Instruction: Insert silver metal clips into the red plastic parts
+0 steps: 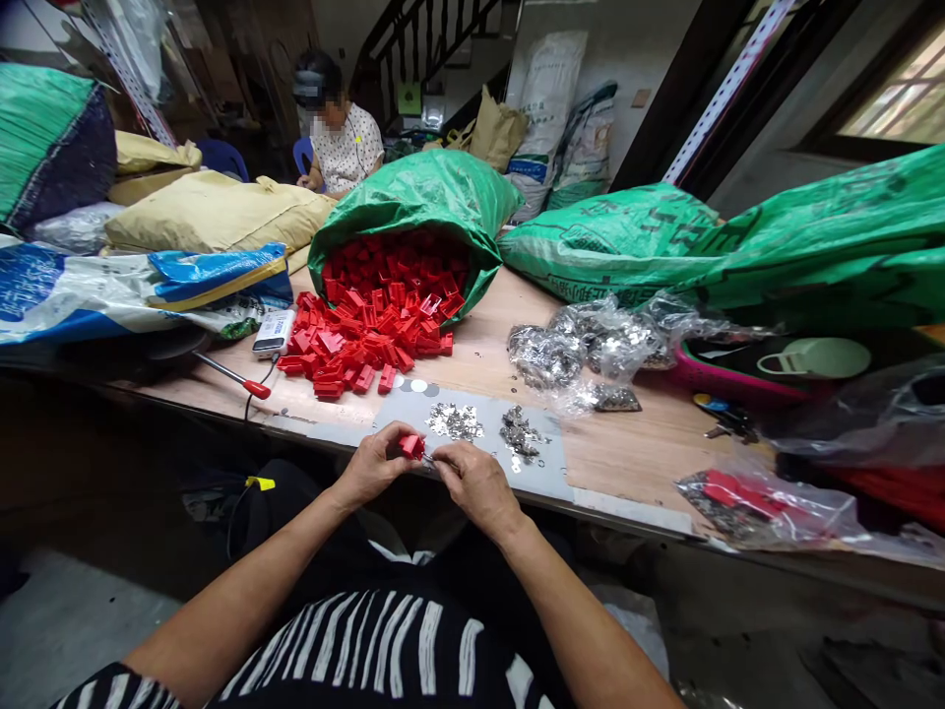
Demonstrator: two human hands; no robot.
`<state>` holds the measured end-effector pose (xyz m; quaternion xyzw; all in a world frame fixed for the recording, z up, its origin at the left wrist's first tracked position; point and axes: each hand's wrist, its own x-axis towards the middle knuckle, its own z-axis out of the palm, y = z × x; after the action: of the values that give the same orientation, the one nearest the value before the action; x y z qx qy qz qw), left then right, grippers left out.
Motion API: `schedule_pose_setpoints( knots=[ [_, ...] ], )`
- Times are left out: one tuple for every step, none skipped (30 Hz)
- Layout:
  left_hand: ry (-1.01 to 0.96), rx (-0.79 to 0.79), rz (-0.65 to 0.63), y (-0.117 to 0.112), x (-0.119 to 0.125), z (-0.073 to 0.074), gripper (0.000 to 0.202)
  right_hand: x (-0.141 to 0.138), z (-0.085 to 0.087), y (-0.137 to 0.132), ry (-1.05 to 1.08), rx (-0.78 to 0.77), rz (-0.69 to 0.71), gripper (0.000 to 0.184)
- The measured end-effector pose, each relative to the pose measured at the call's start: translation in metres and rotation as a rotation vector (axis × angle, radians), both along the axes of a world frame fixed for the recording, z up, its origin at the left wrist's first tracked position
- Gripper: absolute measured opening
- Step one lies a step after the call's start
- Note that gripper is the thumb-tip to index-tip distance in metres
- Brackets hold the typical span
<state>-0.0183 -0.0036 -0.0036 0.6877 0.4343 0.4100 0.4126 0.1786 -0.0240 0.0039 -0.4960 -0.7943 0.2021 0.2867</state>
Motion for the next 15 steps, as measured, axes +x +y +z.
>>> schedule_pose_setpoints(
  knots=[
    [0.009,0.004,-0.009,0.0008,-0.0005,-0.0008,0.027,0.0001,-0.0004,0.0008,0.000,-0.003,0.009,0.016],
    [0.019,0.007,-0.014,0.0015,-0.0009,-0.0015,0.026,0.0001,-0.0004,0.0014,-0.002,-0.007,0.015,0.016],
    [0.029,0.010,-0.017,0.0021,-0.0013,-0.0020,0.026,0.0001,-0.0002,0.0019,-0.004,-0.010,0.021,0.016],
    [0.039,0.014,-0.019,0.0025,-0.0015,-0.0025,0.025,0.0000,0.0002,0.0023,-0.007,-0.012,0.026,0.016],
    [0.046,0.017,-0.018,0.0029,-0.0016,-0.0028,0.026,-0.0002,0.0007,0.0025,-0.011,-0.013,0.031,0.016],
    [0.051,0.017,-0.018,0.0033,-0.0015,-0.0031,0.028,-0.0003,0.0012,0.0026,-0.016,-0.015,0.035,0.016],
    [0.054,0.013,-0.022,0.0036,-0.0014,-0.0032,0.031,-0.0005,0.0015,0.0026,-0.022,-0.016,0.040,0.016],
    [0.054,0.006,-0.027,0.0039,-0.0012,-0.0033,0.034,-0.0006,0.0017,0.0026,-0.027,-0.018,0.042,0.016],
    [0.053,-0.004,-0.033,0.0042,-0.0010,-0.0032,0.036,-0.0006,0.0015,0.0025,-0.031,-0.020,0.042,0.016],
    [0.055,-0.013,-0.041,0.0046,-0.0008,-0.0030,0.037,-0.0006,0.0010,0.0025,-0.034,-0.020,0.039,0.016],
    [0.060,-0.020,-0.047,0.0052,-0.0007,-0.0027,0.036,-0.0005,0.0003,0.0024,-0.037,-0.020,0.035,0.016],
    [0.065,-0.023,-0.051,0.0057,-0.0007,-0.0024,0.035,-0.0004,-0.0004,0.0022,-0.039,-0.019,0.031,0.016],
    [0.069,-0.022,-0.053,0.0064,-0.0008,-0.0022,0.033,-0.0005,-0.0009,0.0019,-0.042,-0.019,0.027,0.016],
    [0.071,-0.019,-0.055,0.0070,-0.0009,-0.0020,0.032,-0.0008,-0.0012,0.0015,-0.047,-0.020,0.022,0.016],
    [0.071,-0.016,-0.057,0.0076,-0.0011,-0.0020,0.031,-0.0015,-0.0010,0.0007,-0.054,-0.021,0.012,0.016]
  ],
)
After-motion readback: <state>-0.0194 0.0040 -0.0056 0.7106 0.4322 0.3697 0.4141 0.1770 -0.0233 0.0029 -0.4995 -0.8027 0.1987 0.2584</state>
